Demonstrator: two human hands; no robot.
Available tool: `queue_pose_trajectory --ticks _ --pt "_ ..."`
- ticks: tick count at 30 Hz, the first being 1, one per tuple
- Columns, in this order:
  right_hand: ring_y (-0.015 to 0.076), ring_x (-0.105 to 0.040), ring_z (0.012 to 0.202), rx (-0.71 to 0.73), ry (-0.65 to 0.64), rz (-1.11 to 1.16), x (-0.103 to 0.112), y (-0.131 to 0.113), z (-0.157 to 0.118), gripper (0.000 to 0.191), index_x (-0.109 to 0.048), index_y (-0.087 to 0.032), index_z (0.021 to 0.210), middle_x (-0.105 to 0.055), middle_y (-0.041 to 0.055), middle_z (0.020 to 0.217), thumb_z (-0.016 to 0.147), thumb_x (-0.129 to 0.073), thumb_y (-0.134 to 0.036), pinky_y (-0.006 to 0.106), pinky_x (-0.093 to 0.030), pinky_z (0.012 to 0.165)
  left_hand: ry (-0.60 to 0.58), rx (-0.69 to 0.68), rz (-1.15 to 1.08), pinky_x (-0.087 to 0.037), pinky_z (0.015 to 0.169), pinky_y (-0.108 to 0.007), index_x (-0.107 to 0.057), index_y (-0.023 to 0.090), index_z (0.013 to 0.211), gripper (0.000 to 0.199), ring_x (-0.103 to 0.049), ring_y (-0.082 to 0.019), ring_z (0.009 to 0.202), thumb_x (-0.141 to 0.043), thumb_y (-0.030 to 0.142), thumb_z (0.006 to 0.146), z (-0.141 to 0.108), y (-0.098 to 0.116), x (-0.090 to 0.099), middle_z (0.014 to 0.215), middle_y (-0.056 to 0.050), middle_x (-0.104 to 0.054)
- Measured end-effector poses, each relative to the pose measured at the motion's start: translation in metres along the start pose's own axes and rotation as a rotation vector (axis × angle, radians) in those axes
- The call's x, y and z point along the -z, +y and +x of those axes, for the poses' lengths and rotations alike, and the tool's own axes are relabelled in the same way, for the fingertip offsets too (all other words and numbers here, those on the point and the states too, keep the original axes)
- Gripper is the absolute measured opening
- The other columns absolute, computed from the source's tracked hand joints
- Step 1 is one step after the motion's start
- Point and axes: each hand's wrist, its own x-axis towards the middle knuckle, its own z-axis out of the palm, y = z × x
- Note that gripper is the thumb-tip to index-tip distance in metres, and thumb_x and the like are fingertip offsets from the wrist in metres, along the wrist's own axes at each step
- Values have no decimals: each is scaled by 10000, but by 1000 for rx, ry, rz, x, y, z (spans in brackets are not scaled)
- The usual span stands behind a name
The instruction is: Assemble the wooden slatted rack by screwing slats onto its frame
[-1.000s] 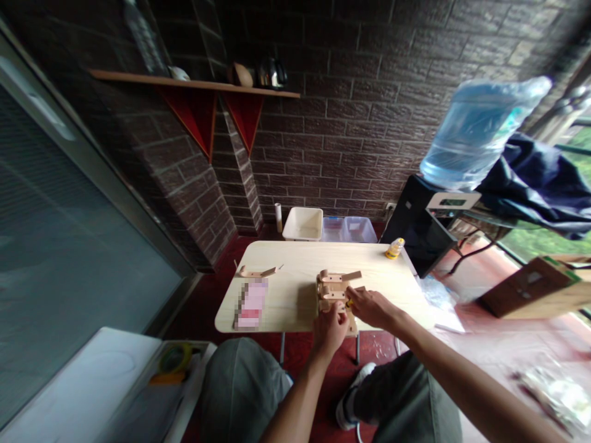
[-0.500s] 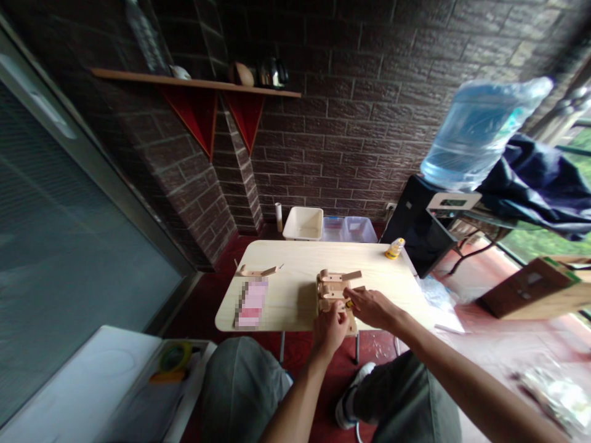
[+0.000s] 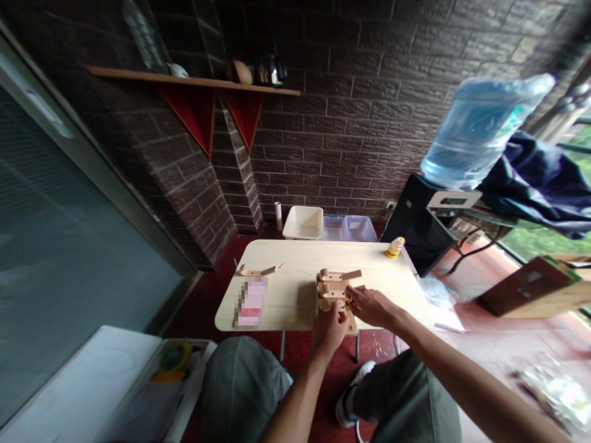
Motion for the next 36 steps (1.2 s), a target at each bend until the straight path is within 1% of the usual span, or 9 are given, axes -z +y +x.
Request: queue_pose_trajectory --ticks 4,8,11,15,18,21,25,30,36 --pt "212 -653 996 16 -11 19 6 -1 -3 305 -501 -217 1218 -701 96 1092 917 -490 -171 271 -439 771 -3 -11 -2 -472 690 -256 -640 269 1208 328 -686 -168 747 -568 270 888 0 1 0 775 -22 -738" --pt "211 -659 976 27 -4 -3 7 -1 -2 261 -514 -219 1170 -702 87 1074 924 -456 -156 273 -442 759 4 -13 -12 -467 678 -260 -650 286 1193 312 -688 -171 734 -569 276 891 0 0 0 755 -12 -736" --pt "223 -668 967 22 5 -27 2 0 0 273 -499 -197 1209 -703 110 1069 943 -445 -176 283 -457 755 7 -7 -16 -470 680 -264 -658 288 1187 316 -689 -175 738 -577 274 883 -1 0 0 749 -11 -734" --pt "237 -685 916 -21 6 -69 -6 2 3 291 -475 -156 1257 -707 152 1034 983 -417 -235 290 -473 717 8 -1 -19 -476 680 -264 -660 292 1188 320 -691 -174 741 -583 274 877 0 0 -1 758 -9 -738" --pt "238 -690 898 -32 16 -67 -9 2 3 295 -472 -144 1257 -710 158 1023 988 -403 -245 288 -474 704 6 -2 -19 -477 674 -261 -658 301 1189 319 -694 -172 745 -582 279 880 0 0 -1 774 -4 -744" --pt "239 -686 926 -35 6 -50 -8 2 2 311 -464 -143 1272 -710 160 1040 976 -415 -228 291 -475 725 2 1 -7 -479 672 -261 -653 302 1195 330 -692 -174 743 -591 276 872 0 1 -1 780 -2 -746" --pt "231 -670 985 -13 -13 -12 -4 4 -1 383 -443 -175 1316 -701 140 1101 934 -469 -190 291 -463 763 12 -4 -7 -484 688 -264 -648 286 1208 343 -694 -176 747 -596 273 869 0 1 0 784 -9 -749" --pt "218 -658 999 13 -11 6 -1 3 -2 330 -500 -205 1209 -698 105 1098 896 -450 -110 280 -447 759 15 -6 -13 -484 697 -265 -651 278 1207 336 -705 -179 774 -584 270 878 -1 0 0 790 -19 -751" --pt "235 -677 945 -43 -10 -15 -5 3 2 336 -479 -171 1244 -706 130 1056 909 -449 -151 295 -459 733 14 -22 -9 -479 687 -269 -648 273 1195 325 -705 -179 756 -588 272 876 0 -1 -2 783 -16 -752"
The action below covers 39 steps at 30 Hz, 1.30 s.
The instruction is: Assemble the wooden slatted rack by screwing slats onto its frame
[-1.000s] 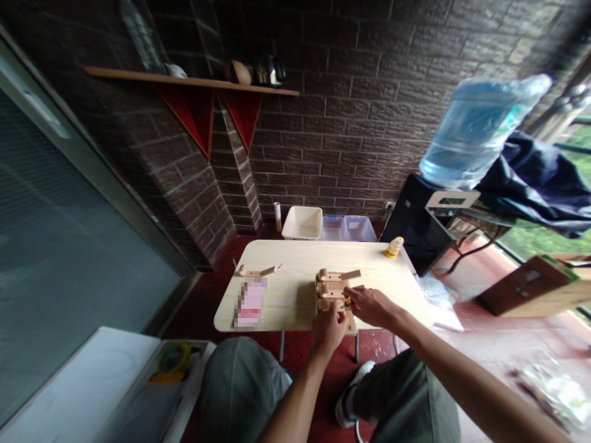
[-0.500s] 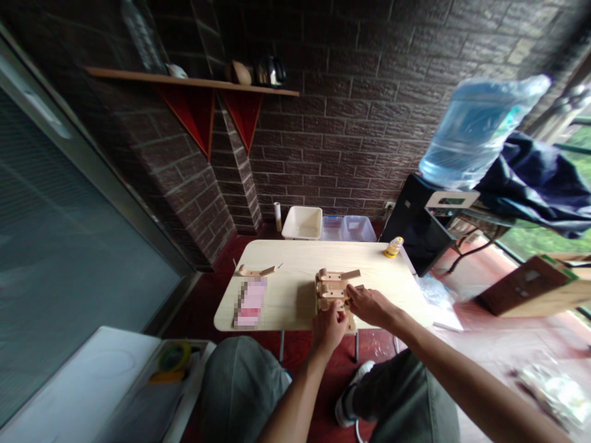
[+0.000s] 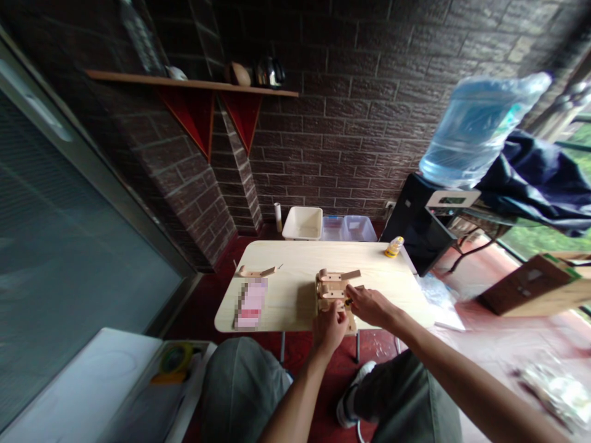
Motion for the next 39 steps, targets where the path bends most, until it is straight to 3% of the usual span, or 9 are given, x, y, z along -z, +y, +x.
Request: queue_pose_trajectory --ticks 11,15,26,33,39 --pt "232 -664 1021 35 -4 20 3 3 -5 369 -469 -191 1280 -700 121 1111 912 -486 -173 287 -463 774 13 4 15 -476 676 -268 -643 293 1201 334 -700 -182 764 -593 275 871 -1 -1 -2 775 -5 -745" --pt "222 -659 1016 70 10 16 6 2 -6 290 -517 -218 1191 -694 90 1111 912 -470 -152 282 -458 780 8 4 7 -473 677 -261 -643 306 1195 317 -701 -176 767 -581 277 885 -1 1 0 797 -8 -749" --pt "248 -684 949 0 10 -31 -7 5 3 258 -507 -151 1205 -706 151 1044 993 -427 -275 301 -480 736 -2 15 8 -474 666 -257 -650 293 1190 324 -694 -176 739 -591 281 872 1 1 -1 778 -11 -740" --pt "231 -683 952 53 9 17 1 -2 -6 390 -472 -172 1268 -696 125 1138 879 -497 -150 285 -474 721 46 -26 38 -491 700 -267 -647 284 1194 323 -699 -186 775 -581 264 878 -1 -1 -4 797 -19 -745" --pt "227 -691 919 55 -5 -20 12 -6 -8 256 -526 -191 1156 -710 107 1074 918 -450 -137 286 -471 704 57 -20 39 -491 690 -263 -660 280 1177 311 -702 -183 755 -587 267 874 -1 -2 -5 769 -20 -745"
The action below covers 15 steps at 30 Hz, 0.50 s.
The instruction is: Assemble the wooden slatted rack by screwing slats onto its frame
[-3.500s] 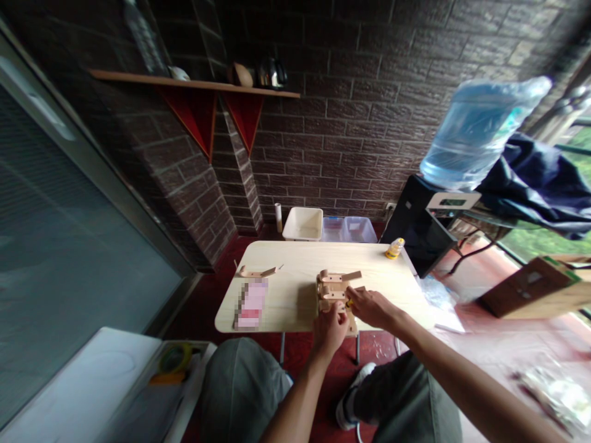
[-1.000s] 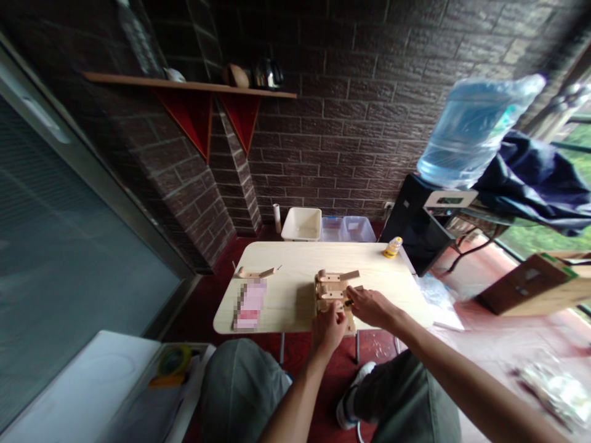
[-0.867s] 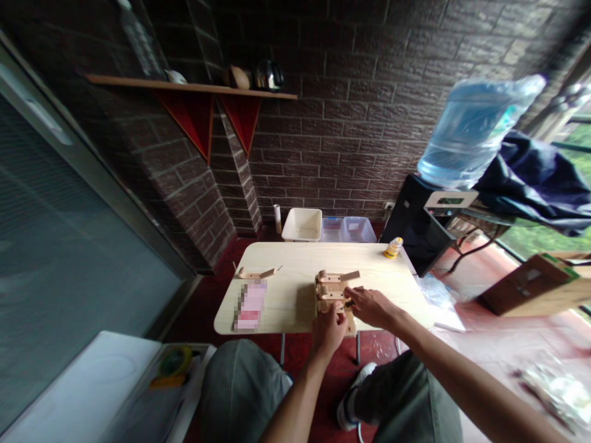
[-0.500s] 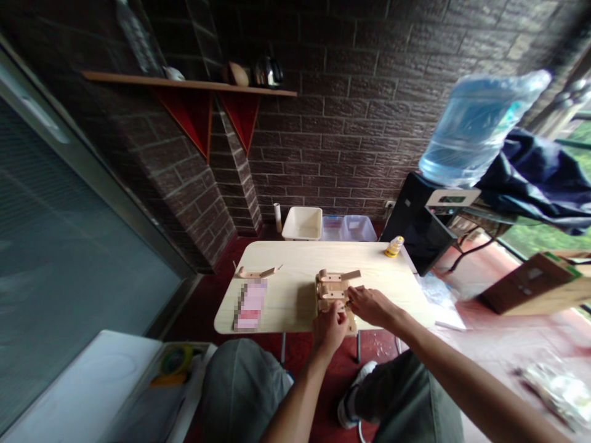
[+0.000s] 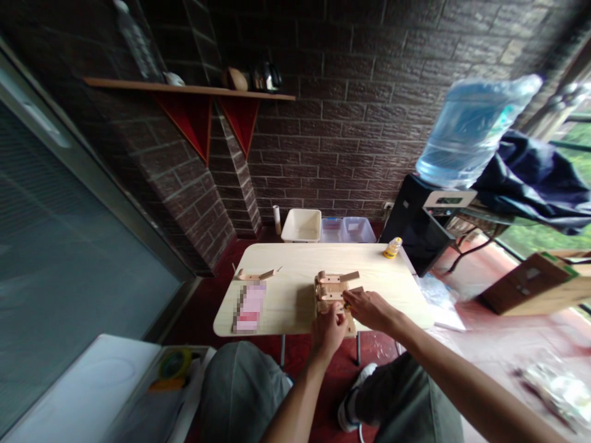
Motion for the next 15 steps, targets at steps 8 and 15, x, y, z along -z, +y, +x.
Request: queue_pose_trajectory --ticks 8,15 --pt "247 -693 927 -53 -12 -33 -13 4 7 301 -476 -129 1258 -704 153 1041 978 -400 -209 315 -501 728 -16 14 0 -475 674 -256 -667 267 1167 308 -701 -181 761 -595 279 867 1 4 3 771 -15 -745" --pt "249 -682 982 -47 -4 -18 -15 8 3 374 -444 -148 1326 -698 153 1082 958 -437 -212 308 -499 760 -5 -4 -9 -477 676 -253 -653 288 1186 324 -693 -170 735 -603 268 866 -1 1 1 779 -4 -745"
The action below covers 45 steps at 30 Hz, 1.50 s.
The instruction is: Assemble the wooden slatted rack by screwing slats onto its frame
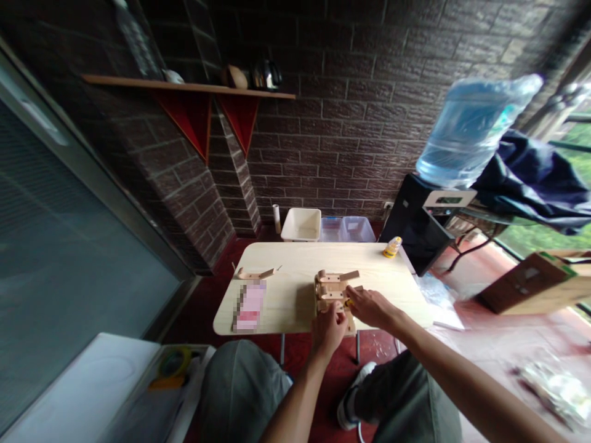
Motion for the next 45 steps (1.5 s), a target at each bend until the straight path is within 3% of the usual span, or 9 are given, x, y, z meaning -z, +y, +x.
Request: queue_pose_trajectory --ticks 6,16,25,29,45 --pt "217 -673 991 36 8 35 8 -2 -3 309 -490 -212 1248 -694 110 1127 946 -445 -163 274 -468 768 -12 13 -23 -470 668 -255 -656 281 1191 329 -689 -169 725 -594 271 868 0 0 2 759 -6 -741" --pt "246 -691 942 -28 5 35 -4 2 6 304 -464 -155 1268 -712 158 1043 991 -433 -278 293 -471 738 -34 37 -21 -463 681 -263 -664 267 1183 323 -696 -183 762 -600 283 867 2 2 1 783 -22 -747" --pt "235 -679 995 1 9 63 9 -1 -3 396 -464 -204 1300 -700 125 1142 906 -491 -181 289 -463 770 -20 24 21 -467 676 -263 -661 288 1176 318 -696 -188 776 -602 284 863 1 2 2 795 -18 -743" --pt "230 -675 995 19 18 78 13 -3 -4 325 -497 -210 1228 -698 109 1134 912 -445 -154 286 -456 761 -17 26 32 -468 680 -261 -660 273 1183 323 -695 -188 781 -601 280 866 1 4 4 801 -30 -745" --pt "236 -678 950 -31 11 37 0 0 2 331 -470 -165 1264 -698 137 1078 935 -448 -188 301 -480 740 -33 36 16 -479 681 -261 -660 272 1177 317 -694 -184 771 -607 287 865 2 5 6 812 -34 -747"
